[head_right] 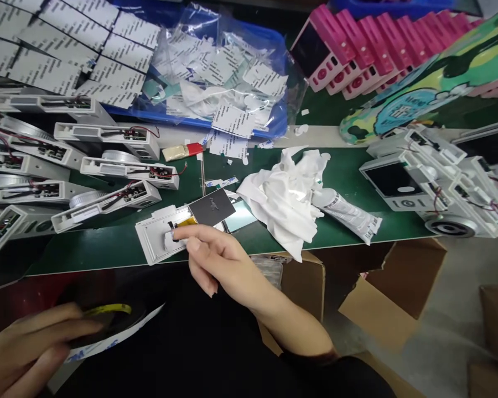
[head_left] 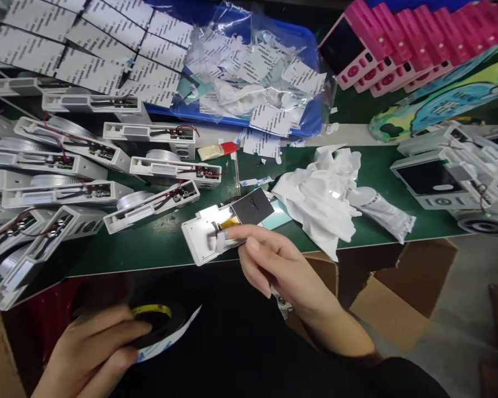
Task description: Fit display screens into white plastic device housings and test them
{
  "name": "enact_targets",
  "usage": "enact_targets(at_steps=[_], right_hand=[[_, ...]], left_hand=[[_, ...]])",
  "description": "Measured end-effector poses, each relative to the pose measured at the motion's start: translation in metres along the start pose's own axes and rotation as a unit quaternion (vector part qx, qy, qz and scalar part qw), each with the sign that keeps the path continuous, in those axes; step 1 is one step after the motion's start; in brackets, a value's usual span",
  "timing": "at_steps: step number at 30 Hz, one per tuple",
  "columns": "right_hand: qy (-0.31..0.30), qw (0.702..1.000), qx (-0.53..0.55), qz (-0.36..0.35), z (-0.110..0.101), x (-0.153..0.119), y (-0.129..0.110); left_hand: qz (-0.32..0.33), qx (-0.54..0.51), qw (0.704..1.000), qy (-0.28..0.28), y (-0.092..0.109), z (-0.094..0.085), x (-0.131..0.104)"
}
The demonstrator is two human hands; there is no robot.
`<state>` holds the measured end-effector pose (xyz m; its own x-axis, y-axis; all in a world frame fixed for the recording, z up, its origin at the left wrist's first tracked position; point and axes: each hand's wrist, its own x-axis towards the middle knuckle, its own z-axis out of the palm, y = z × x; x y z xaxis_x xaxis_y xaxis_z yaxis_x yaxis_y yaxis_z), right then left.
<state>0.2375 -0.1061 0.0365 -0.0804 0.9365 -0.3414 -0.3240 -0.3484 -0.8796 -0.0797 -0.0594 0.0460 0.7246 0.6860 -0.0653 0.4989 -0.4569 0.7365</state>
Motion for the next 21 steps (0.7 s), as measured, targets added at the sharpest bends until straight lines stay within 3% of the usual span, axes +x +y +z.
enact_targets(at_steps=[5, 10, 15, 21], right_hand=[[-0.071, 0.989, 0.084, 0.103, 0.004, 0.014, -0.009], [-0.081, 0.985, 0.059, 0.143, 0.006, 0.02, -0.018], [-0.088, 0.983, 0.06, 0.152, 0.003, 0.021, -0.022], [-0.093, 0.978, 0.052, 0.179, 0.002, 0.022, -0.023]], left_hand=[[0.042, 0.091, 0.995, 0.023, 0.02, 0.009, 0.044], [-0.044, 0.077, 0.996, 0.031, 0.028, 0.033, 0.079], [-0.073, 0.061, 0.995, 0.016, 0.026, 0.042, 0.091], [-0.056, 0.116, 0.99, 0.059, 0.022, 0.042, 0.094]])
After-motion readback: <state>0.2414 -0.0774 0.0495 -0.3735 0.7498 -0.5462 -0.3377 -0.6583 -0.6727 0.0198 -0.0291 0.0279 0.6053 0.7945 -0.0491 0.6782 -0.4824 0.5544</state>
